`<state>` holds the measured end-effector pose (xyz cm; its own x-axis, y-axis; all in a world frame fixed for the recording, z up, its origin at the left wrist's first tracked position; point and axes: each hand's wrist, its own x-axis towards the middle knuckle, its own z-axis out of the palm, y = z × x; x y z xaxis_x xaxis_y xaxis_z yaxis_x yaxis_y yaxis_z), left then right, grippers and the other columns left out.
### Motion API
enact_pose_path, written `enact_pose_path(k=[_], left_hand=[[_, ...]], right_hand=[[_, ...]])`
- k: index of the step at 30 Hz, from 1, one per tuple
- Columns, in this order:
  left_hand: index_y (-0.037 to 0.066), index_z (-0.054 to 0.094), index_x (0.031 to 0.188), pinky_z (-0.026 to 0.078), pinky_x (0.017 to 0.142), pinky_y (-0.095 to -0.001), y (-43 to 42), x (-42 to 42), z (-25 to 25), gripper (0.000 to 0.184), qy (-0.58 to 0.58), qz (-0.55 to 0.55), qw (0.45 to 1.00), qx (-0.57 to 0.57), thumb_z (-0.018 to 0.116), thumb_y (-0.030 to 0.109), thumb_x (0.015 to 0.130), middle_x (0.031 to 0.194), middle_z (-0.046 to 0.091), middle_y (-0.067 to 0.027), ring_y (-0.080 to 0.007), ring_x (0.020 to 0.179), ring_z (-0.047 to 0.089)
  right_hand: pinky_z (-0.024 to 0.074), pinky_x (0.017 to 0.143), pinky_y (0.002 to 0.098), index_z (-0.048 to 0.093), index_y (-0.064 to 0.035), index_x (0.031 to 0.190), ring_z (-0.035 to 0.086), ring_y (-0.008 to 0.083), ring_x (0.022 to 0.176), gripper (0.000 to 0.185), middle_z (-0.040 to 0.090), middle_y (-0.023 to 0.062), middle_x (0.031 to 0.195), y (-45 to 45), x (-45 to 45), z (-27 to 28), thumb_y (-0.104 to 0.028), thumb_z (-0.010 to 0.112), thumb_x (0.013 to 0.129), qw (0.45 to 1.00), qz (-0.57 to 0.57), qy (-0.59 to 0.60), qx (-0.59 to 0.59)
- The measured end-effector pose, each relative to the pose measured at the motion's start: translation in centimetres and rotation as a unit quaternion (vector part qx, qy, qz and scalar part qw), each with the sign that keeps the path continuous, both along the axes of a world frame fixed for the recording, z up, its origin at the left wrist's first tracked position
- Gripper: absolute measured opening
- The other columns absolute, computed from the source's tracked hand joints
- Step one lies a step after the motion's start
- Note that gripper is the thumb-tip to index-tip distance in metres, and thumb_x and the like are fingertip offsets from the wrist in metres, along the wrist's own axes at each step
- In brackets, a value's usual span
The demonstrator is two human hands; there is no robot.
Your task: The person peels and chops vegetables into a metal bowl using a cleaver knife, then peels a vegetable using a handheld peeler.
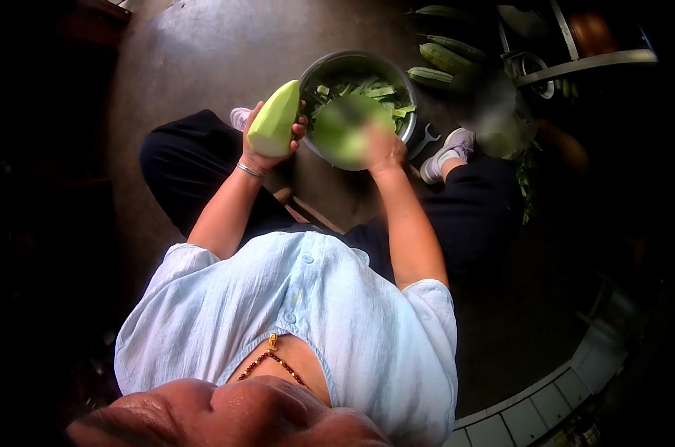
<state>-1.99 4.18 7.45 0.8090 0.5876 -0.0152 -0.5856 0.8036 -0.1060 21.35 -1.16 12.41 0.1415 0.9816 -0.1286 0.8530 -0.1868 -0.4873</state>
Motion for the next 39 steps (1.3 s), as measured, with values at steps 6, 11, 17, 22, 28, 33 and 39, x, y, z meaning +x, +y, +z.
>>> enact_pose_path(k=[6,11,17,22,28,33,39], left_hand=[[0.007,0.044,0.130,0.048,0.086,-0.0445,0.0,0.1,0.7,0.060,0.128,-0.011,0.992,0.018,0.050,0.050,0.088,0.127,0.043,-0.0321,-0.0323,0.102,0.054],[0.006,0.046,0.129,0.046,0.089,-0.0504,-0.4,1.7,0.3,0.053,0.243,-0.104,0.964,0.006,0.047,0.044,0.092,0.117,0.053,-0.0223,-0.0402,0.100,0.056],[0.006,0.043,0.131,0.047,0.088,-0.0525,-0.1,3.5,-0.1,0.054,0.257,-0.164,0.951,0.040,0.048,0.043,0.092,0.119,0.052,-0.0224,-0.0445,0.102,0.056],[0.004,0.044,0.128,0.045,0.094,-0.0537,0.3,6.6,1.6,0.053,0.310,-0.123,0.943,-0.007,0.051,0.041,0.091,0.120,0.051,-0.0234,-0.0469,0.104,0.054],[0.000,0.041,0.122,0.048,0.094,-0.0488,2.7,7.0,-1.1,0.056,0.319,0.088,0.944,-0.016,0.050,0.045,0.090,0.114,0.052,-0.0250,-0.0409,0.105,0.055],[0.006,0.050,0.117,0.045,0.095,-0.0536,1.3,8.2,1.5,0.046,0.269,0.107,0.954,-0.076,0.061,0.036,0.085,0.110,0.054,-0.0198,-0.0399,0.108,0.052],[0.004,0.043,0.124,0.043,0.095,-0.0589,0.7,8.2,8.5,0.052,0.195,0.078,0.977,0.044,0.061,0.035,0.085,0.113,0.051,-0.0223,-0.0404,0.109,0.053]], right_hand=[[0.0442,0.075,0.0474,0.055,-0.0158,0.121,0.060,0.0362,0.083,0.044,0.058,0.0188,0.086,-2.1,4.0,-5.1,-0.009,0.058,0.078,0.982,0.000,-0.183,0.044],[0.0409,0.076,0.0417,0.051,-0.0191,0.129,0.056,0.0300,0.082,0.061,0.053,0.0102,0.084,-3.3,6.9,-6.8,-0.002,0.059,0.072,0.966,0.041,-0.215,0.140],[0.0406,0.071,0.0402,0.056,-0.0188,0.125,0.054,0.0292,0.075,0.057,0.051,0.0090,0.080,-4.9,7.9,-5.8,0.001,0.057,0.071,0.950,0.090,-0.174,0.244],[0.0406,0.070,0.0387,0.060,-0.0183,0.120,0.054,0.0274,0.073,0.052,0.051,0.0087,0.078,-5.4,8.1,-4.9,0.000,0.055,0.072,0.946,0.108,-0.189,0.242],[0.0412,0.069,0.0386,0.062,-0.0176,0.115,0.057,0.0272,0.073,0.046,0.055,0.0092,0.077,-6.5,7.3,-6.1,-0.001,0.054,0.073,0.955,0.138,-0.162,0.205],[0.0447,0.068,0.0449,0.062,-0.0179,0.115,0.061,0.0330,0.077,0.041,0.060,0.0136,0.080,-6.1,7.8,-6.7,-0.007,0.056,0.076,0.980,0.054,-0.190,0.025],[0.0480,0.061,0.0388,0.061,-0.0063,0.093,0.060,0.0279,0.066,0.018,0.061,0.0137,0.070,-5.8,9.6,-6.4,-0.020,0.054,0.085,0.977,-0.133,0.157,-0.055]])
